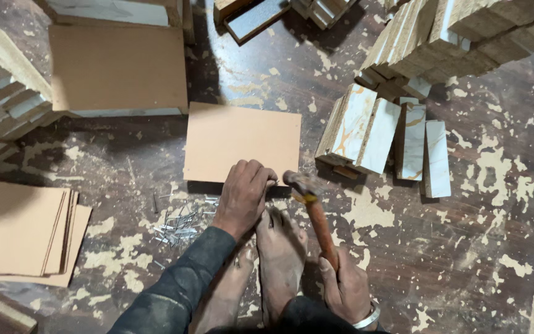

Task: The person hammers nails into small rectangular wooden boards on a work table, picking nails one at a time from a pile and driving them along the board edges. They reposition and turn the boards between nails and set finished boards onto a stack beside the work area.

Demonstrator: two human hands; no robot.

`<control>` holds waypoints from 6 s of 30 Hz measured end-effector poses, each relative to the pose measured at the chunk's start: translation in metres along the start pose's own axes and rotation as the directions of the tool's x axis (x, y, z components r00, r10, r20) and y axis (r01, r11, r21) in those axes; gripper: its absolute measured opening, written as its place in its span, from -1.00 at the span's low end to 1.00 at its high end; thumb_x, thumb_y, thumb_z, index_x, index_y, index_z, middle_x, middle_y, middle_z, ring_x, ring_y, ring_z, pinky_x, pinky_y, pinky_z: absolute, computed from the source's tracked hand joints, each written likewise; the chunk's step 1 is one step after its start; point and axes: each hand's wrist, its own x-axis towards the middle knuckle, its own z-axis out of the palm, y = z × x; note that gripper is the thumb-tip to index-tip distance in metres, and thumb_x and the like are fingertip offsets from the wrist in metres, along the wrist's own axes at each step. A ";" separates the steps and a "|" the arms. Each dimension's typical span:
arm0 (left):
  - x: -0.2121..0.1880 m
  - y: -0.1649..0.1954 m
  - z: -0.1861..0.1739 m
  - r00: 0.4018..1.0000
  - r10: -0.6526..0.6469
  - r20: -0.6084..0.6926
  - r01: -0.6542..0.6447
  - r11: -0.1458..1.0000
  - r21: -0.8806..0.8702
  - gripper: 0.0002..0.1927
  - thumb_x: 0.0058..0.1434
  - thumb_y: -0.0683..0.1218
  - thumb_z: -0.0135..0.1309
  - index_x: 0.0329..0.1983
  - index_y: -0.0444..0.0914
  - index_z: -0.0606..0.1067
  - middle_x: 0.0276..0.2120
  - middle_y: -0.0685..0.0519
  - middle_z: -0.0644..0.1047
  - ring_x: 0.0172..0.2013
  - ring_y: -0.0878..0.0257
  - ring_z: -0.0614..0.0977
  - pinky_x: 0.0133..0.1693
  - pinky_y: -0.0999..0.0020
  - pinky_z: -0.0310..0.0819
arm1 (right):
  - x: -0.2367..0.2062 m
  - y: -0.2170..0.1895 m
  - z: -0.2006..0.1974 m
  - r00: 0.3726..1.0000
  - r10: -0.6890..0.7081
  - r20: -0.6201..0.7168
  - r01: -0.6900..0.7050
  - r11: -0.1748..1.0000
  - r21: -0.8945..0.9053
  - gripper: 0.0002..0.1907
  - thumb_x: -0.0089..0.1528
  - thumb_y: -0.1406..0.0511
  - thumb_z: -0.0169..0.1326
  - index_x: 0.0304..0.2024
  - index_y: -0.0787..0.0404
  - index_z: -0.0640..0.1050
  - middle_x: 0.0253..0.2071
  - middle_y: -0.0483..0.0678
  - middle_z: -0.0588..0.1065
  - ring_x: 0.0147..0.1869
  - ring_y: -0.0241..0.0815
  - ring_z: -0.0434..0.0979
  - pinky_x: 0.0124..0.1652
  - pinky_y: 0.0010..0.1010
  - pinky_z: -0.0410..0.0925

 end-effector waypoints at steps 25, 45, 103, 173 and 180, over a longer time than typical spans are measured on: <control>0.010 0.012 -0.030 0.994 -0.049 0.093 0.062 0.988 -0.144 -0.38 0.02 -0.12 0.31 0.12 -0.34 0.33 -0.19 -0.13 0.37 -0.14 -0.08 0.45 -0.06 0.03 0.37 | 0.006 0.002 0.019 0.973 -0.195 -0.122 0.185 0.979 -0.091 -0.68 0.38 0.20 -0.11 0.03 0.31 0.46 -0.42 0.10 0.50 -0.46 0.04 0.53 -0.44 -0.17 0.38; -0.007 0.002 -0.066 0.990 -0.056 0.133 0.084 0.973 -0.214 -0.26 0.08 -0.12 0.31 0.31 -0.34 0.29 0.07 -0.23 0.42 0.07 -0.13 0.51 0.09 0.08 0.45 | 0.009 -0.017 -0.009 0.985 -0.115 -0.128 0.112 0.993 -0.032 -0.77 0.31 0.30 0.04 -0.01 0.24 0.46 -0.42 0.15 0.56 -0.40 0.20 0.61 -0.42 -0.09 0.41; -0.117 -0.043 -0.093 0.806 -0.587 -0.077 0.532 0.775 -0.341 -0.79 0.01 -0.23 0.10 -0.72 -0.33 0.44 -0.31 -0.03 0.65 -0.30 0.24 0.67 -0.28 0.37 0.53 | 0.004 -0.016 0.009 0.993 -0.114 0.028 0.115 0.993 -0.037 -0.73 0.25 0.26 0.12 -0.04 0.23 0.52 -0.49 0.12 0.52 -0.45 0.09 0.58 -0.43 -0.14 0.35; -0.107 -0.047 -0.102 0.834 -0.544 -0.095 0.534 0.838 -0.109 -0.76 0.28 -0.26 0.00 0.02 -0.36 0.47 -0.27 -0.18 0.60 -0.28 -0.04 0.67 -0.22 0.11 0.53 | 0.008 -0.022 0.010 0.991 -0.086 0.106 0.086 0.996 0.000 -0.69 0.21 0.22 0.16 -0.02 0.20 0.55 -0.46 0.13 0.58 -0.40 0.12 0.66 -0.42 -0.18 0.43; -0.111 -0.037 -0.106 0.603 -0.791 0.101 0.760 0.532 -0.373 -0.83 0.26 -0.14 0.10 -0.12 -0.20 0.64 -0.28 -0.01 0.71 -0.37 0.20 0.76 -0.29 0.39 0.67 | 0.013 -0.021 0.011 0.990 -0.050 0.134 0.057 0.997 -0.042 -0.72 0.21 0.23 0.16 -0.06 0.18 0.58 -0.59 0.06 0.54 -0.58 0.00 0.60 -0.51 -0.22 0.37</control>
